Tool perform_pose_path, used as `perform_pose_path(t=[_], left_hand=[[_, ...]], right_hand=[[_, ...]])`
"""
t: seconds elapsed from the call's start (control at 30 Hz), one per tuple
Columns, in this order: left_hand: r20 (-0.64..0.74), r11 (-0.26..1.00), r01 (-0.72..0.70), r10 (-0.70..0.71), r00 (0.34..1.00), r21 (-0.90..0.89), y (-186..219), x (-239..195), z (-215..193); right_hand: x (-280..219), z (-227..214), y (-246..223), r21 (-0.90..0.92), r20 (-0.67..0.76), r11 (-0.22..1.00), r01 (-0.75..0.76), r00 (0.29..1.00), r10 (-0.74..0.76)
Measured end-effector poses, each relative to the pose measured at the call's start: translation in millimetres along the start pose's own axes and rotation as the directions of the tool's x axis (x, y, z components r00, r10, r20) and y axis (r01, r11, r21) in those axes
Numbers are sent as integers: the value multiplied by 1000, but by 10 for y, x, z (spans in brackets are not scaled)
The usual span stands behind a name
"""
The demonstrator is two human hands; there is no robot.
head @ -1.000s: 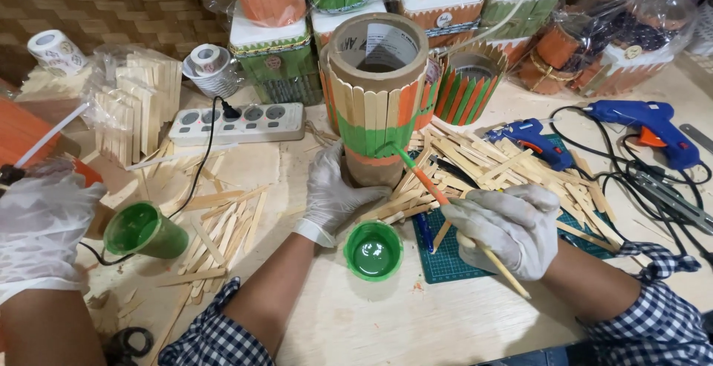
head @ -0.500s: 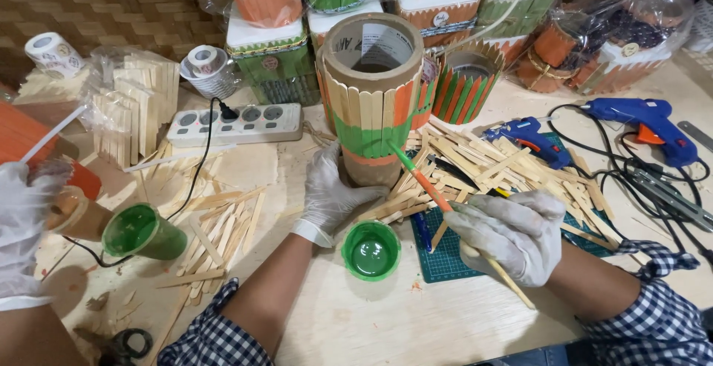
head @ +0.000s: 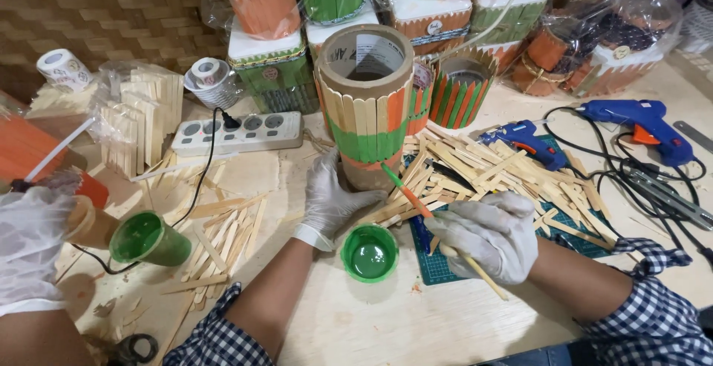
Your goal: Painting a green decorative stripe on a container made of popsicle sticks and painting small circular components with orange paint.
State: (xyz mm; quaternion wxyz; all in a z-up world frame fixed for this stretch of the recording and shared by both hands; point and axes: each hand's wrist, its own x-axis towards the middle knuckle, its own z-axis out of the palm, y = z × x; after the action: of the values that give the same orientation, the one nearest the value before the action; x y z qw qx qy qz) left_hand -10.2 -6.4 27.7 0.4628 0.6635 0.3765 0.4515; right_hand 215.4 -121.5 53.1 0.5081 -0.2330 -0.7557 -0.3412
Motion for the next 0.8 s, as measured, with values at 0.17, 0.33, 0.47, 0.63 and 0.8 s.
perform_pose_path(t=[0.17,0.33,0.47,0.63,0.8], left_hand=[[-55,992,33,-27,998,118,-174,4,45],[-73,998,49,-51,996,-36,-30,-58,126],[-87,992,129,-127,988,9,62,-97,127],[-149,941,159,-119,982,298,6,-102,95],[-150,884,177,-123,981,433,12,-146,-11]], right_hand=[[-98,-137,154,-17,26,1000,-1,1000,1],[126,-430,187,-77,-177,990,-114,979,99],[308,-469,323,-46,-316,995,-86,946,67],[321,-382,314,178,-349,933,-314,866,358],[477,-514,345,388,-382,840,-379,763,521]])
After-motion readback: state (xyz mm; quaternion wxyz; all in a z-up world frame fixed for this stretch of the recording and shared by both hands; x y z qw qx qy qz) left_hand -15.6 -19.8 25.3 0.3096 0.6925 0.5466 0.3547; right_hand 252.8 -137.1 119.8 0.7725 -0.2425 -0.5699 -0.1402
